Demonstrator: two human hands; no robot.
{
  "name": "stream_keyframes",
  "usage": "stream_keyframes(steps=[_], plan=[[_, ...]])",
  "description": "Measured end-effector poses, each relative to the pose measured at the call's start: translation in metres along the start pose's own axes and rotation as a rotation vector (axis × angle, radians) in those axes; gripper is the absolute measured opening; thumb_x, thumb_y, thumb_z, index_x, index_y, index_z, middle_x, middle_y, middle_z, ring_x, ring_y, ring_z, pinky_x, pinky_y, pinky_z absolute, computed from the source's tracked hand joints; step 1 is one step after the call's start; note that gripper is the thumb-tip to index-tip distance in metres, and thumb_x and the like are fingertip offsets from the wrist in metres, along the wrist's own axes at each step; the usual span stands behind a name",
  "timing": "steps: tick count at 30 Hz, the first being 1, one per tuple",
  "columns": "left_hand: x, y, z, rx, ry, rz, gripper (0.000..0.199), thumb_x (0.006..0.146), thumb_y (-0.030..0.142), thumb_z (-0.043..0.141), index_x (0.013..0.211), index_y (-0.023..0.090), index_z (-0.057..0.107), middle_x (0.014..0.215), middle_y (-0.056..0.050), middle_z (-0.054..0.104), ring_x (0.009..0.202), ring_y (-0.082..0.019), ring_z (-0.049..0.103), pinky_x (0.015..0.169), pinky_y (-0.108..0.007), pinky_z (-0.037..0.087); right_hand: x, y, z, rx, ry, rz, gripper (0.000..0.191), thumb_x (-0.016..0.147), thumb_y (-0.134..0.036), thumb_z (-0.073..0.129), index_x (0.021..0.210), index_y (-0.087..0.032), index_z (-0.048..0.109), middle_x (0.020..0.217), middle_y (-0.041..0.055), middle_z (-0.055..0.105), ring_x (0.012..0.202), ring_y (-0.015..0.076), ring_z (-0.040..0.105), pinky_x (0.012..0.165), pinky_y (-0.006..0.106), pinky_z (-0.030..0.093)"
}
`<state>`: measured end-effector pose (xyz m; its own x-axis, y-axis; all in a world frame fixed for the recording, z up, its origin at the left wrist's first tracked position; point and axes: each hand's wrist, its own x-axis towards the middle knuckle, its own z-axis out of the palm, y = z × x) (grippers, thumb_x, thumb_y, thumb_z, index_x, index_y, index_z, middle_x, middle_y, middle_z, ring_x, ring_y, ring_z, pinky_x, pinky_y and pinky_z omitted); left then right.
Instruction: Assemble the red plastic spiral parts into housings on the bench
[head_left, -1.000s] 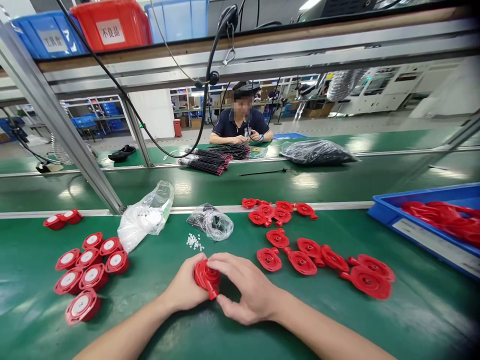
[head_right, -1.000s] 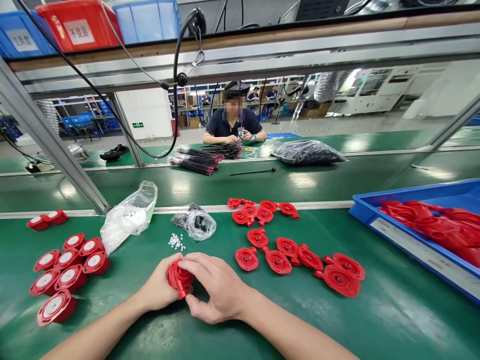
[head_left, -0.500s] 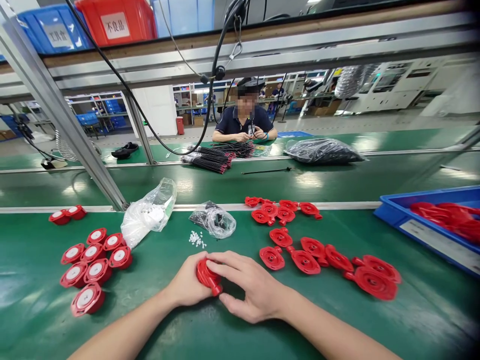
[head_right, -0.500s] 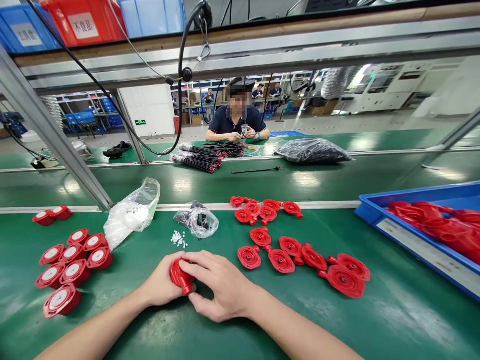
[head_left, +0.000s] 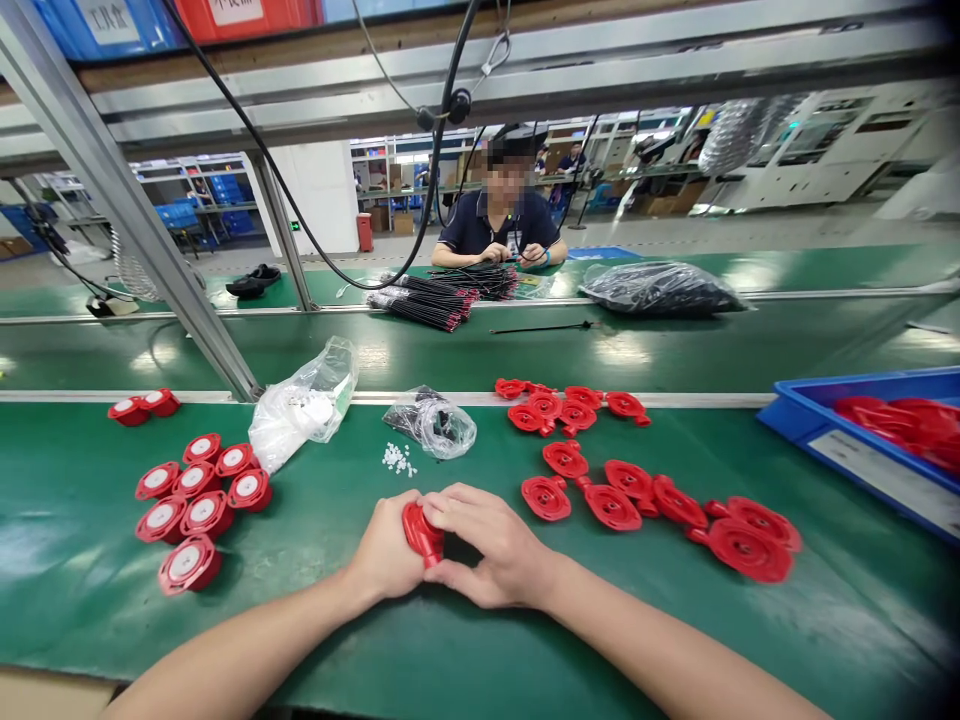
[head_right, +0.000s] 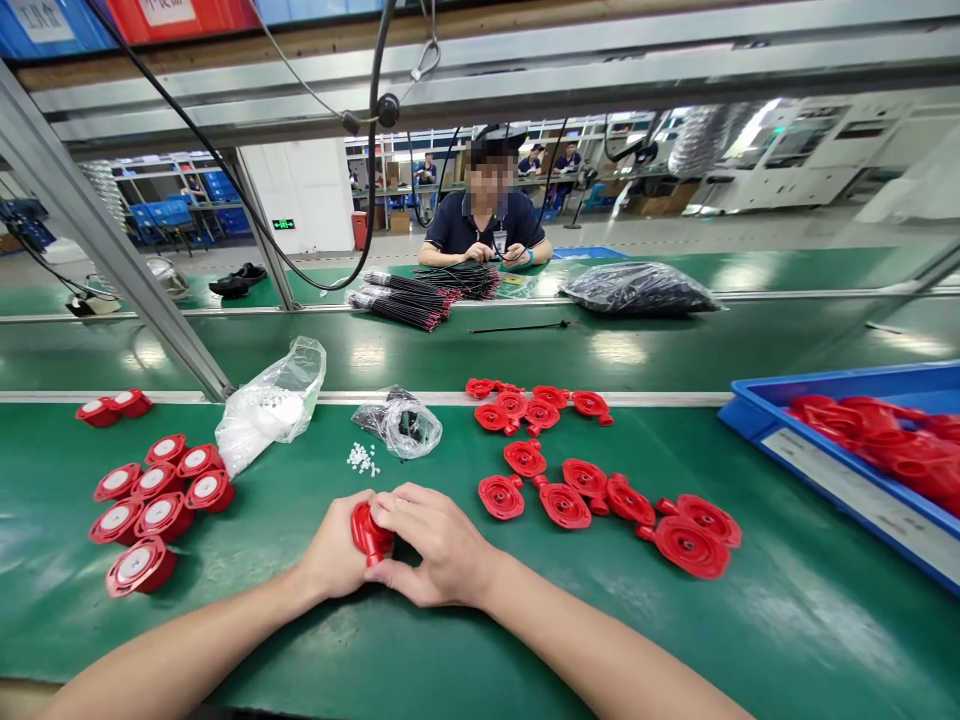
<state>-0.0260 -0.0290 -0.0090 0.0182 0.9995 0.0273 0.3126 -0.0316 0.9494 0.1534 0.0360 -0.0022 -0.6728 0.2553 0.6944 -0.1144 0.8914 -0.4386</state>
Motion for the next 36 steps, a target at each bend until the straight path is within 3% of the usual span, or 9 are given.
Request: stream_keyframes(steps=[8,10,12,15,20,23,28,31,36], plan=[[-0.004,0.003,0.003,0.100,0.048,0.055,0.028,0.066,0.018,0.074,0.073,0.022,0.048,0.068,0.005,0.055,0.064,-0.014,0.045,0.060,-0.027,0.036,0.010,-0.012,-0.005,-0.116,-0.033,0.012,0.034,0.096,-0.045,0.066,0.119,-0.020,0.060,0.093,0.0117,0.070,0.073,0.0247,0.060,0.068,0.040,0.050],[-0.003,0.006,0.001,0.198,0.047,0.121,0.034,0.065,0.023,0.081,0.092,0.021,0.060,0.089,-0.001,0.065,0.082,-0.021,0.058,0.075,-0.031,0.045,0.016,-0.009,-0.023,-0.107,-0.125,-0.035,0.040,0.095,-0.052,0.068,0.116,-0.019,0.062,0.090,0.0102,0.070,0.074,0.0239,0.061,0.069,0.039,0.051],[-0.003,0.009,-0.002,0.319,0.037,0.157,0.066,0.062,0.029,0.089,0.122,0.024,0.060,0.113,-0.008,0.066,0.104,-0.030,0.060,0.093,-0.041,0.047,0.018,-0.004,-0.046,-0.118,-0.178,-0.009,0.052,0.093,-0.059,0.071,0.124,-0.018,0.063,0.101,0.0128,0.072,0.086,0.0265,0.066,0.077,0.040,0.053],[-0.006,0.014,-0.004,0.405,-0.081,0.143,0.091,0.060,0.039,0.096,0.139,0.027,0.054,0.126,-0.012,0.063,0.114,-0.035,0.057,0.102,-0.050,0.044,0.010,0.003,-0.083,-0.280,-0.217,0.229,0.060,0.086,-0.057,0.079,0.132,-0.020,0.065,0.121,0.0159,0.069,0.106,0.0335,0.065,0.088,0.045,0.054],[-0.010,0.029,-0.015,0.449,-0.244,0.219,0.108,0.061,0.046,0.097,0.154,0.028,0.046,0.144,-0.016,0.056,0.131,-0.039,0.050,0.112,-0.055,0.039,-0.021,0.027,-0.119,-0.401,-0.413,0.695,0.067,0.062,-0.040,0.092,0.123,-0.022,0.075,0.118,0.0154,0.070,0.111,0.0419,0.064,0.090,0.051,0.057],[-0.012,0.044,-0.045,0.589,-0.255,0.225,0.093,0.068,0.043,0.094,0.151,0.031,0.052,0.151,-0.015,0.052,0.137,-0.039,0.048,0.114,-0.052,0.040,-0.040,0.044,-0.121,-0.392,-0.463,0.813,0.069,0.059,-0.029,0.084,0.127,-0.026,0.074,0.122,0.0136,0.070,0.106,0.0402,0.069,0.074,0.042,0.060],[-0.029,0.067,-0.129,1.087,0.184,-0.232,0.044,0.082,0.024,0.079,0.125,0.019,0.068,0.127,-0.016,0.066,0.119,-0.036,0.061,0.102,-0.046,0.046,-0.040,0.056,-0.116,-0.440,-0.394,0.858,0.057,0.064,-0.030,0.074,0.121,-0.025,0.076,0.122,0.0138,0.073,0.113,0.0428,0.069,0.085,0.046,0.060],[-0.038,0.069,-0.166,1.182,0.266,-0.496,0.033,0.080,0.017,0.077,0.112,0.017,0.068,0.112,-0.016,0.071,0.109,-0.036,0.067,0.089,-0.040,0.048,-0.021,0.051,-0.115,-0.315,-0.269,0.879,0.055,0.074,-0.047,0.073,0.123,-0.022,0.073,0.123,0.0136,0.073,0.114,0.0402,0.068,0.093,0.045,0.057],[-0.039,0.063,-0.156,1.192,0.179,-0.488,0.038,0.074,0.015,0.081,0.109,0.017,0.067,0.113,-0.015,0.068,0.101,-0.032,0.069,0.086,-0.037,0.048,0.005,0.040,-0.108,0.132,0.000,0.913,0.053,0.081,-0.058,0.073,0.118,-0.021,0.065,0.098,0.0070,0.071,0.090,0.0278,0.069,0.079,0.037,0.056]])
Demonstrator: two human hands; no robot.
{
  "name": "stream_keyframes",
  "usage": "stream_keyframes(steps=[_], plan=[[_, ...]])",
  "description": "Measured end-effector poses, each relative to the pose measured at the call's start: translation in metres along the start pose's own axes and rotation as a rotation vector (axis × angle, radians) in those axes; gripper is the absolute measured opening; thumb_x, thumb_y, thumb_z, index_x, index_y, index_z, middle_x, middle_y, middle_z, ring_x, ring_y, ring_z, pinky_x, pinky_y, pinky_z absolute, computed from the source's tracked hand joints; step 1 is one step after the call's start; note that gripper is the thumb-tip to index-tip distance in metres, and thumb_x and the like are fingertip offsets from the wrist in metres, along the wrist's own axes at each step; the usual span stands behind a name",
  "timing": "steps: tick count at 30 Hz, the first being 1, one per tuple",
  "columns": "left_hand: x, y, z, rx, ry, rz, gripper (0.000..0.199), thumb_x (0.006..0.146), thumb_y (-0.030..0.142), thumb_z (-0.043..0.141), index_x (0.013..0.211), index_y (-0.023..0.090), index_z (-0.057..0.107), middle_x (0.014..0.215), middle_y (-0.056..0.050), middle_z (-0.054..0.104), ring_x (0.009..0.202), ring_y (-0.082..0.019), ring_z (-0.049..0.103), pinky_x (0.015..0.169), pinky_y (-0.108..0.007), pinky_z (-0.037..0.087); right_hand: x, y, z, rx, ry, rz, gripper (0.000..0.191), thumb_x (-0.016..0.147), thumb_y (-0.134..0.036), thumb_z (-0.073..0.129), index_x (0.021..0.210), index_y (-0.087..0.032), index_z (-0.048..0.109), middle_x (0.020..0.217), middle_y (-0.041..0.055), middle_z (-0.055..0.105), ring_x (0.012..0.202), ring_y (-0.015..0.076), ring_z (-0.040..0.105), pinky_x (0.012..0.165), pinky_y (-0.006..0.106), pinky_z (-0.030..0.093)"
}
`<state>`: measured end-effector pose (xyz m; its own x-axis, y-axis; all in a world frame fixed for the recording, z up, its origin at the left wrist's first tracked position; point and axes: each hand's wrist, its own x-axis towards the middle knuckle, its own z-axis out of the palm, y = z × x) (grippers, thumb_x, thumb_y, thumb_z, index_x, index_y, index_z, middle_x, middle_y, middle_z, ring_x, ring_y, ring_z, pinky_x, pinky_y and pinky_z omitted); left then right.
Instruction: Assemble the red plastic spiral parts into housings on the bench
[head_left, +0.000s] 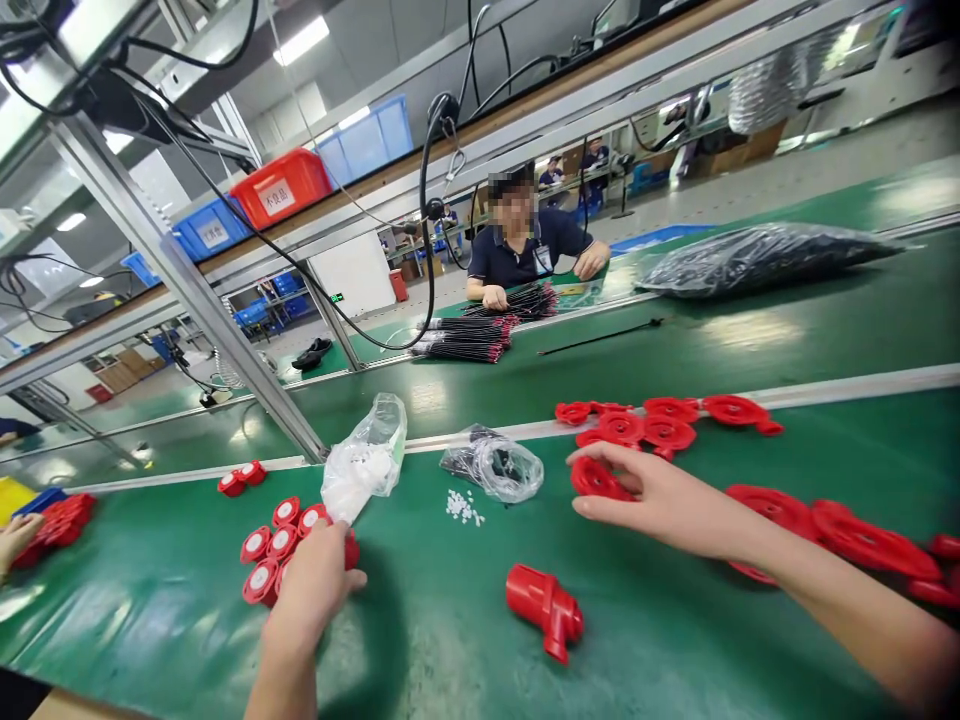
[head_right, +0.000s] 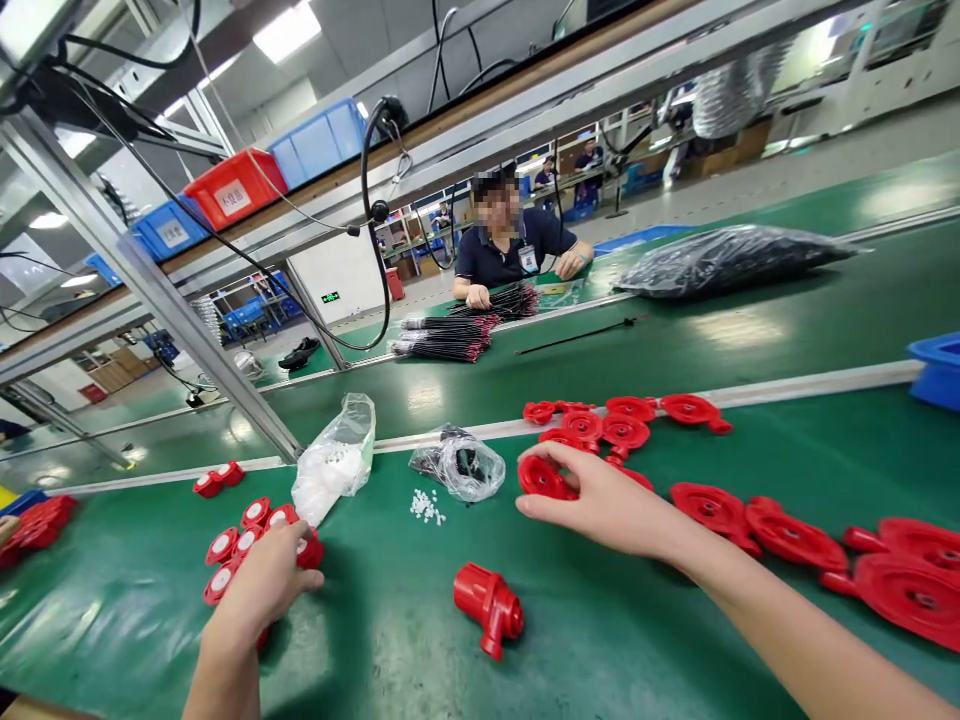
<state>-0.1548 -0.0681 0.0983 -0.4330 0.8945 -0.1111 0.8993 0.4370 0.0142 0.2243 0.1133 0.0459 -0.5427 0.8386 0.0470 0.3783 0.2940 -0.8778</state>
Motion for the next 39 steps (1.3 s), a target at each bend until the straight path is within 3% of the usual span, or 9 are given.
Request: stream_keyframes(steps=[8,11,16,20,24,30,33,35,39], plan=[[0.002,0.044,0.030,-0.255,0.088,0.326,0.061,0.068,0.015,0.082,0.124,0.018,0.057,0.128,-0.014,0.056,0.120,-0.034,0.056,0.103,-0.044,0.045,0.006,-0.011,0.008,0.648,0.178,0.077,0.056,0.064,-0.057,0.093,0.088,-0.015,0.064,0.065,-0.0043,0.049,0.056,0.0088,0.039,0.047,0.021,0.031],[0.021,0.045,0.039,-0.417,0.053,0.325,0.055,0.074,0.017,0.075,0.125,0.018,0.057,0.125,-0.015,0.062,0.120,-0.035,0.059,0.107,-0.047,0.043,0.009,-0.007,0.006,0.861,0.190,0.158,0.050,0.068,-0.050,0.094,0.091,-0.013,0.070,0.081,0.0043,0.064,0.054,0.0048,0.032,0.041,0.016,0.023],[0.038,0.047,0.036,-1.037,-0.248,0.369,0.047,0.084,0.038,0.077,0.124,0.020,0.060,0.112,-0.010,0.070,0.106,-0.030,0.068,0.096,-0.044,0.052,0.011,-0.007,0.003,1.222,0.230,0.267,0.014,0.081,-0.021,0.077,0.093,-0.014,0.073,0.104,0.0118,0.072,0.057,0.0067,0.045,0.040,0.013,0.038],[0.031,0.053,0.024,-1.458,-0.490,0.314,0.049,0.085,0.043,0.081,0.125,0.021,0.063,0.108,-0.009,0.071,0.109,-0.031,0.072,0.089,-0.039,0.057,0.008,-0.009,0.006,1.331,0.200,0.194,0.035,0.068,-0.003,0.065,0.099,-0.017,0.073,0.090,0.0077,0.071,0.071,0.0140,0.061,0.055,0.019,0.054],[0.025,0.063,0.027,-1.482,-0.368,0.322,0.043,0.083,0.045,0.082,0.115,0.019,0.068,0.104,-0.005,0.067,0.095,-0.026,0.074,0.083,-0.036,0.059,0.006,-0.009,0.017,1.240,0.098,0.112,0.049,0.074,-0.007,0.073,0.121,-0.020,0.069,0.092,0.0056,0.070,0.081,0.0159,0.065,0.064,0.022,0.056],[0.015,0.084,0.058,-0.926,0.171,0.495,0.082,0.076,0.039,0.089,0.146,0.028,0.048,0.117,-0.005,0.071,0.099,-0.024,0.070,0.097,-0.040,0.053,-0.005,-0.015,0.046,0.648,0.106,-0.145,0.054,0.088,-0.034,0.076,0.137,-0.020,0.057,0.090,0.0033,0.064,0.074,0.0159,0.059,0.061,0.027,0.050],[0.006,0.094,0.070,-0.865,0.219,0.520,0.102,0.071,0.039,0.093,0.155,0.033,0.035,0.125,-0.005,0.072,0.104,-0.025,0.070,0.101,-0.041,0.052,-0.020,-0.025,0.063,0.273,0.145,-0.337,0.051,0.089,-0.032,0.075,0.134,-0.021,0.055,0.092,0.0031,0.063,0.072,0.0160,0.058,0.063,0.028,0.050],[0.000,0.099,0.076,-0.892,0.240,0.517,0.108,0.071,0.038,0.093,0.157,0.034,0.028,0.133,-0.007,0.068,0.102,-0.025,0.071,0.098,-0.041,0.054,-0.030,-0.031,0.075,0.099,0.138,-0.533,0.051,0.089,-0.029,0.074,0.136,-0.021,0.055,0.112,0.0091,0.064,0.081,0.0184,0.062,0.070,0.031,0.054],[-0.007,0.109,0.081,-1.016,0.199,0.531,0.096,0.078,0.028,0.083,0.156,0.030,0.027,0.136,-0.010,0.059,0.096,-0.022,0.071,0.087,-0.038,0.059,-0.040,-0.037,0.092,-0.106,0.116,-0.781,0.057,0.094,-0.026,0.066,0.148,-0.020,0.048,0.137,0.0173,0.053,0.108,0.0259,0.064,0.090,0.039,0.057]])
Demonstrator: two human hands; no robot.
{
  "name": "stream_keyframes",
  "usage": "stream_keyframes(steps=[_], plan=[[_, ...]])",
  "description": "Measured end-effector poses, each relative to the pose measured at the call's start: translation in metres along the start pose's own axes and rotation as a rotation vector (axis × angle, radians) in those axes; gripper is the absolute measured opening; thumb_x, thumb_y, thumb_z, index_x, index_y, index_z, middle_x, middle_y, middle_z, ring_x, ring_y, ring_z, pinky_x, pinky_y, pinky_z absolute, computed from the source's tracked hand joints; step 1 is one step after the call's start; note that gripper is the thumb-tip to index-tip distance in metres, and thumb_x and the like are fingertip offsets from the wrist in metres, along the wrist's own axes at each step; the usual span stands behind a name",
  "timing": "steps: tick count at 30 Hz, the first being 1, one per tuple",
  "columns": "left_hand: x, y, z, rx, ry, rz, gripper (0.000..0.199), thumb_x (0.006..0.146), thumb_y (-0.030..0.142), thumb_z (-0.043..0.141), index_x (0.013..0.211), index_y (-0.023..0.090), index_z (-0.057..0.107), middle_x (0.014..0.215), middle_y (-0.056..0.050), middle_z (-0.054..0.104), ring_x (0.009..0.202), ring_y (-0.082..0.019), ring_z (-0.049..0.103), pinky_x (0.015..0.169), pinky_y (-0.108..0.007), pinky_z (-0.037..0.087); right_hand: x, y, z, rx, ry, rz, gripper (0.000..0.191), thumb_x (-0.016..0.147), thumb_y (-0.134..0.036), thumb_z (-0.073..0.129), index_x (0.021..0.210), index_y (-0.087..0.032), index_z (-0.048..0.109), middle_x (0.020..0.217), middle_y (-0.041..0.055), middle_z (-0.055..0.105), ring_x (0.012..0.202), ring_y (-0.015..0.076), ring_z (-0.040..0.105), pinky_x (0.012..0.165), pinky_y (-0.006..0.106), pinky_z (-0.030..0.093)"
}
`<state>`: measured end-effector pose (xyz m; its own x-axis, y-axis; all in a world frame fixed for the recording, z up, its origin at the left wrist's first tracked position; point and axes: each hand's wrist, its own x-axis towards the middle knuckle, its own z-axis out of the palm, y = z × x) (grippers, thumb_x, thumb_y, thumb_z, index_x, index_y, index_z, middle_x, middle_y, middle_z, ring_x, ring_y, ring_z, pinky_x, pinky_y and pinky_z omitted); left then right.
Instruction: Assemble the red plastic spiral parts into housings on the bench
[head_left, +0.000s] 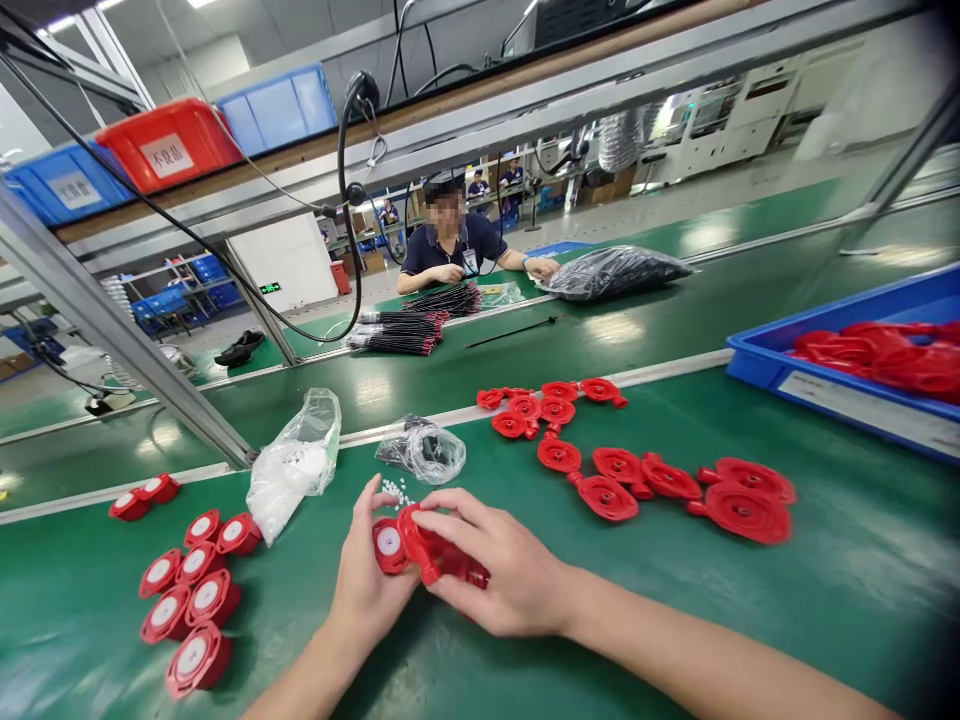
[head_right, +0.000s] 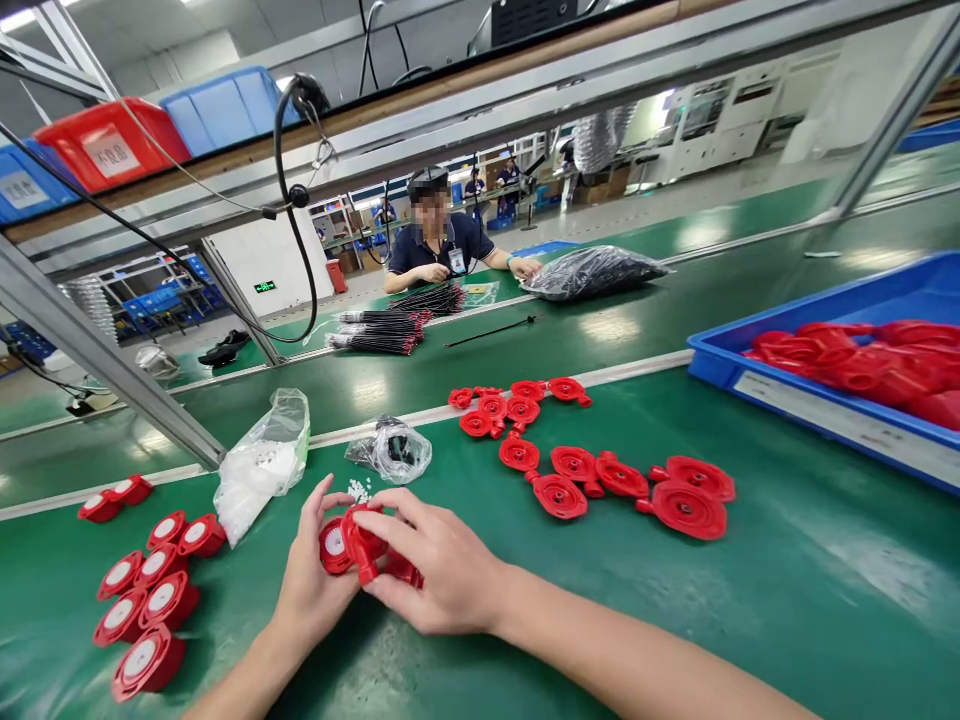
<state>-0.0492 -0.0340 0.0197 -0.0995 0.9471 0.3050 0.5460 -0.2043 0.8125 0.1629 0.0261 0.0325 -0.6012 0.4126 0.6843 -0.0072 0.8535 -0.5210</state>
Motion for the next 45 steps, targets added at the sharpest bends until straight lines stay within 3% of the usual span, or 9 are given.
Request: stream_keyframes(steps=[4,7,9,13,19,33,39,42,45], plan=[[0.000,0.003,0.004,-0.123,-0.110,0.032,0.085,0.084,0.019,0.072,0.156,0.027,0.028,0.133,-0.011,0.061,0.114,-0.025,0.069,0.097,-0.039,0.057,-0.001,0.004,0.006,-0.035,-0.015,0.028,0.058,0.096,-0.028,0.063,0.150,-0.019,0.047,0.136,0.0181,0.053,0.105,0.0264,0.065,0.086,0.040,0.059],[0.001,0.004,0.002,-0.160,-0.110,-0.028,0.096,0.078,0.020,0.080,0.157,0.027,0.026,0.126,-0.008,0.071,0.108,-0.025,0.073,0.097,-0.039,0.057,-0.001,0.007,0.005,-0.055,0.001,0.040,0.056,0.097,-0.031,0.062,0.150,-0.020,0.048,0.135,0.0179,0.053,0.098,0.0252,0.065,0.081,0.039,0.060],[0.001,0.004,-0.001,-0.158,-0.081,-0.064,0.095,0.070,0.018,0.086,0.152,0.024,0.037,0.116,-0.006,0.076,0.099,-0.025,0.075,0.091,-0.036,0.058,-0.002,0.005,0.005,-0.077,0.000,0.013,0.056,0.097,-0.031,0.062,0.150,-0.019,0.048,0.135,0.0183,0.053,0.091,0.0231,0.064,0.078,0.039,0.059],[0.000,0.006,0.000,-0.139,-0.045,-0.049,0.047,0.068,0.017,0.082,0.111,0.020,0.066,0.098,-0.003,0.077,0.083,-0.022,0.071,0.076,-0.030,0.056,-0.003,-0.001,0.010,-0.093,0.014,-0.068,0.058,0.097,-0.030,0.062,0.151,-0.016,0.046,0.134,0.0194,0.055,0.101,0.0259,0.064,0.083,0.040,0.059],[-0.002,0.013,0.010,-0.101,-0.024,-0.010,0.015,0.076,0.018,0.071,0.087,0.020,0.063,0.085,0.000,0.063,0.077,-0.018,0.059,0.070,-0.028,0.047,-0.003,-0.002,0.022,-0.108,0.037,-0.132,0.058,0.096,-0.031,0.066,0.148,-0.015,0.046,0.132,0.0190,0.059,0.115,0.0276,0.064,0.091,0.039,0.059],[-0.008,0.020,0.008,-0.239,-0.090,-0.162,0.024,0.069,0.013,0.077,0.084,0.018,0.059,0.071,0.005,0.061,0.063,-0.011,0.046,0.059,-0.022,0.041,-0.002,-0.005,0.019,-0.126,-0.012,-0.132,0.056,0.098,-0.033,0.067,0.148,-0.017,0.048,0.132,0.0190,0.062,0.117,0.0283,0.064,0.092,0.040,0.059],[-0.008,0.022,0.009,-0.245,-0.104,-0.168,0.018,0.076,0.018,0.074,0.083,0.019,0.058,0.070,0.005,0.061,0.061,-0.011,0.045,0.057,-0.022,0.039,0.002,0.001,0.015,-0.161,-0.069,-0.203,0.058,0.102,-0.055,0.059,0.144,-0.015,0.050,0.138,0.0222,0.060,0.100,0.0291,0.065,0.081,0.043,0.058],[-0.011,0.021,0.014,-0.236,-0.071,-0.182,0.013,0.079,0.019,0.068,0.077,0.019,0.055,0.068,0.005,0.060,0.061,-0.011,0.045,0.057,-0.022,0.039,0.003,0.001,0.023,-0.186,0.000,-0.226,0.049,0.103,-0.049,0.061,0.138,-0.015,0.052,0.126,0.0207,0.067,0.087,0.0260,0.064,0.071,0.040,0.055],[-0.015,0.018,0.018,-0.201,-0.024,-0.165,0.010,0.076,0.015,0.064,0.079,0.020,0.056,0.067,0.005,0.058,0.062,-0.012,0.046,0.059,-0.022,0.039,0.002,-0.006,0.035,-0.206,0.146,-0.205,0.043,0.098,-0.041,0.064,0.132,-0.017,0.055,0.109,0.0165,0.070,0.081,0.0255,0.065,0.067,0.038,0.053]])
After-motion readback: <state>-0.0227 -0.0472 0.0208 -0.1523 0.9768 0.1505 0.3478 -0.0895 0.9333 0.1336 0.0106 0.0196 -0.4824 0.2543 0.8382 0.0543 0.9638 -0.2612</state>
